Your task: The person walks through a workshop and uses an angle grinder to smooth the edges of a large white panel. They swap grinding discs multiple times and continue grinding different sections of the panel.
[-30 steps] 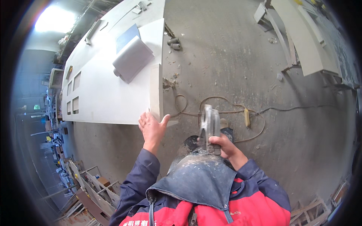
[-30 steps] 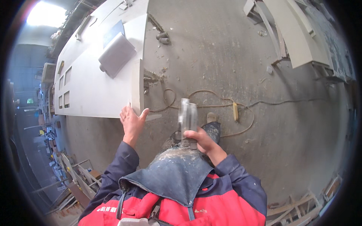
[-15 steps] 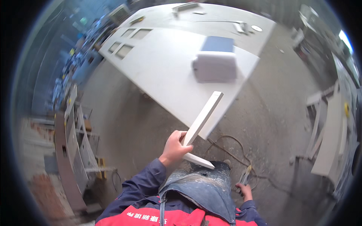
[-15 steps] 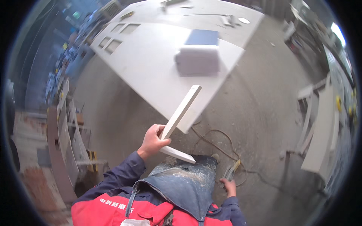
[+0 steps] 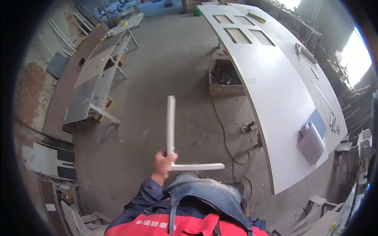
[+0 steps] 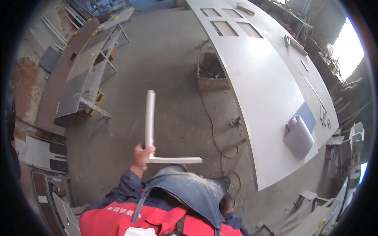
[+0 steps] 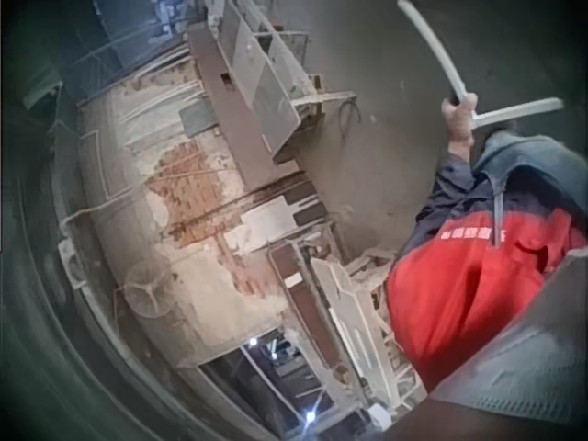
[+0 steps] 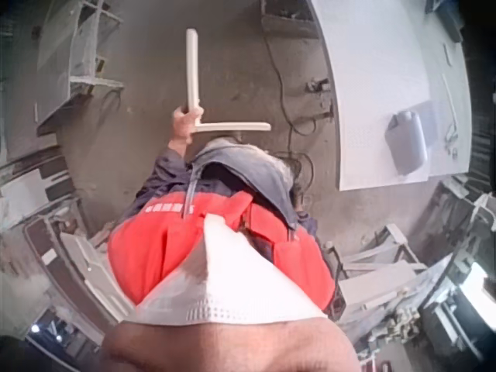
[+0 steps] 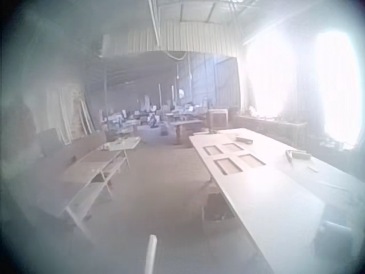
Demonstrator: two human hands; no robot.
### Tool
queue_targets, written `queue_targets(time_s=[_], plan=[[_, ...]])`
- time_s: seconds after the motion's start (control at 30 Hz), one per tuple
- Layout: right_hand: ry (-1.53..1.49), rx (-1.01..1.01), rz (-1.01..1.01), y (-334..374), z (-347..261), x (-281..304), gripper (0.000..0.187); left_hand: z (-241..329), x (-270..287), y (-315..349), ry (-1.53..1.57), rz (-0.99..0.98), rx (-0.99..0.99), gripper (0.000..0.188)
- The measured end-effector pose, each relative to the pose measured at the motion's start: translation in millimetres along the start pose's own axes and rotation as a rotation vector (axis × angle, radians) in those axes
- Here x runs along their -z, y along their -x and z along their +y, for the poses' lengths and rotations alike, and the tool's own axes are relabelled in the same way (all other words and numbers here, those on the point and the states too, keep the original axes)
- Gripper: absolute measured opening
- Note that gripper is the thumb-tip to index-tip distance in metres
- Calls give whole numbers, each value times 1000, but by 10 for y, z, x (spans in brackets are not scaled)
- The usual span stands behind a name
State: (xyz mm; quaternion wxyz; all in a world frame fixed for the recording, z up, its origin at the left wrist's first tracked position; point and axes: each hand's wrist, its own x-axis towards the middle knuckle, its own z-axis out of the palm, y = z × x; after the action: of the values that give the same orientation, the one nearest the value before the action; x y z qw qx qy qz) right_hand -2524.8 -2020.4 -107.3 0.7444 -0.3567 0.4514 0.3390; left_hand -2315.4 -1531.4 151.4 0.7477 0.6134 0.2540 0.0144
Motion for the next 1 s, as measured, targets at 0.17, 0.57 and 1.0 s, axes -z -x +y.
queue_targets(time_s=[0.17, 0.57, 1.0], plan=[[143, -113, 53, -745, -558, -918, 49, 208, 1032, -322, 147, 269, 58, 37], [-28, 311, 145, -2947, -4285, -4462, 80, 760, 1819, -1853, 251, 702, 41, 36], [1028, 406, -414, -3005, -5500, -9416, 45, 2490, 1485, -5270, 435, 620, -113, 39]])
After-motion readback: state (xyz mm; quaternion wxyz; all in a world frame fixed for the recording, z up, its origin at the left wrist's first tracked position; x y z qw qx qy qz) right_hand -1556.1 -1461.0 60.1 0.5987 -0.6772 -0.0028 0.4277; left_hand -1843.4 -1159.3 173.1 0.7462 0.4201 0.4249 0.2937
